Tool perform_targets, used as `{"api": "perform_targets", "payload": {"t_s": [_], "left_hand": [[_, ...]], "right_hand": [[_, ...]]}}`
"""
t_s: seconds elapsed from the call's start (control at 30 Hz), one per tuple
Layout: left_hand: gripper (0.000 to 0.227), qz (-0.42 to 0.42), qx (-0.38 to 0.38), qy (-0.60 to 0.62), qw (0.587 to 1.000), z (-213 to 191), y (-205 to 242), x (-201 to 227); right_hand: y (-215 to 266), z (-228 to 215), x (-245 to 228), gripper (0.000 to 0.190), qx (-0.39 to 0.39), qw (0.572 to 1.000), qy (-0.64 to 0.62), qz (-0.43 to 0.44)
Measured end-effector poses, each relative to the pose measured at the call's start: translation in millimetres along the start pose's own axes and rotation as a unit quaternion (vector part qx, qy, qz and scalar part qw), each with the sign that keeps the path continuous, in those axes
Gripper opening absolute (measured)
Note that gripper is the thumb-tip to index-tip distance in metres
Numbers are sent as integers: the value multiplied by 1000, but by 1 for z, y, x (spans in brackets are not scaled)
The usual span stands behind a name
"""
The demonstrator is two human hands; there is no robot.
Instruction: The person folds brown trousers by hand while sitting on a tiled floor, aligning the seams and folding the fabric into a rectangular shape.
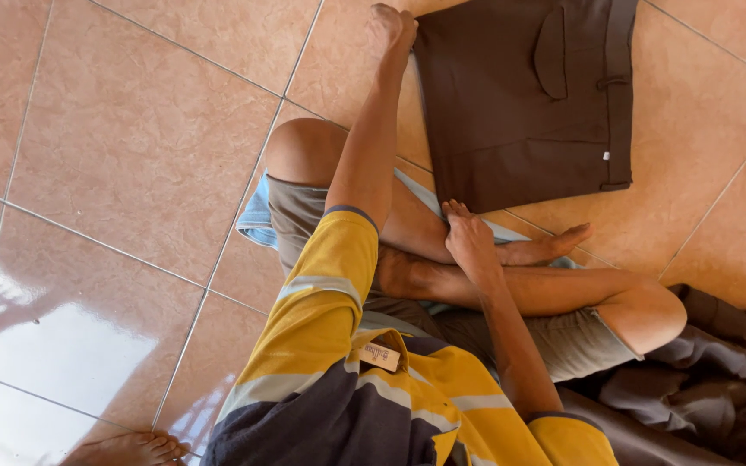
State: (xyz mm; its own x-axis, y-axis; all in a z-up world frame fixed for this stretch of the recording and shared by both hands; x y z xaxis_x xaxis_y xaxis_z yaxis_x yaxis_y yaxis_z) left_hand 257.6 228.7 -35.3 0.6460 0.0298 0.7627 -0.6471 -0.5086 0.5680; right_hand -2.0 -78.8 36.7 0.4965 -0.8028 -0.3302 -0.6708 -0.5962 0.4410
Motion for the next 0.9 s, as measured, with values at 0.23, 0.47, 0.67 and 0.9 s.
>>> {"api": "perform_targets", "payload": {"t_s": [0.23,0.47,0.67,0.9], "left_hand": [[53,27,-19,-119,992,14,29,-15],[83,166,-183,-222,943,62,166,-79],[83,149,-169,-185,956,78,121,-114],[59,182,-59,-315,930,-8,62,-23]], "right_hand": [[2,2,-4,57,38,996,58,-47],[3,-10,38,37,87,990,-108,17],[18,-44,42,20,182,964,-190,41],[26,-55,35,11,184,958,-215,47]]}}
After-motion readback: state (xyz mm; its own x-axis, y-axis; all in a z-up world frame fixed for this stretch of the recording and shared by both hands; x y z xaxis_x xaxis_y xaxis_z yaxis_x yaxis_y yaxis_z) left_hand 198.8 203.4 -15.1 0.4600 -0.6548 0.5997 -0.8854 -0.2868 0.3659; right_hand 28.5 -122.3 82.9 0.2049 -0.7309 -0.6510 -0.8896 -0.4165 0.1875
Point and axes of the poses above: each hand's wrist, its own y-axis away from the middle knuckle, its own z-axis out of the palm, x = y × z, the point moved 9 cm from there along -y, towards the middle knuckle, and after that the axes turned 12 degrees about -x, right-handed, at the moved point
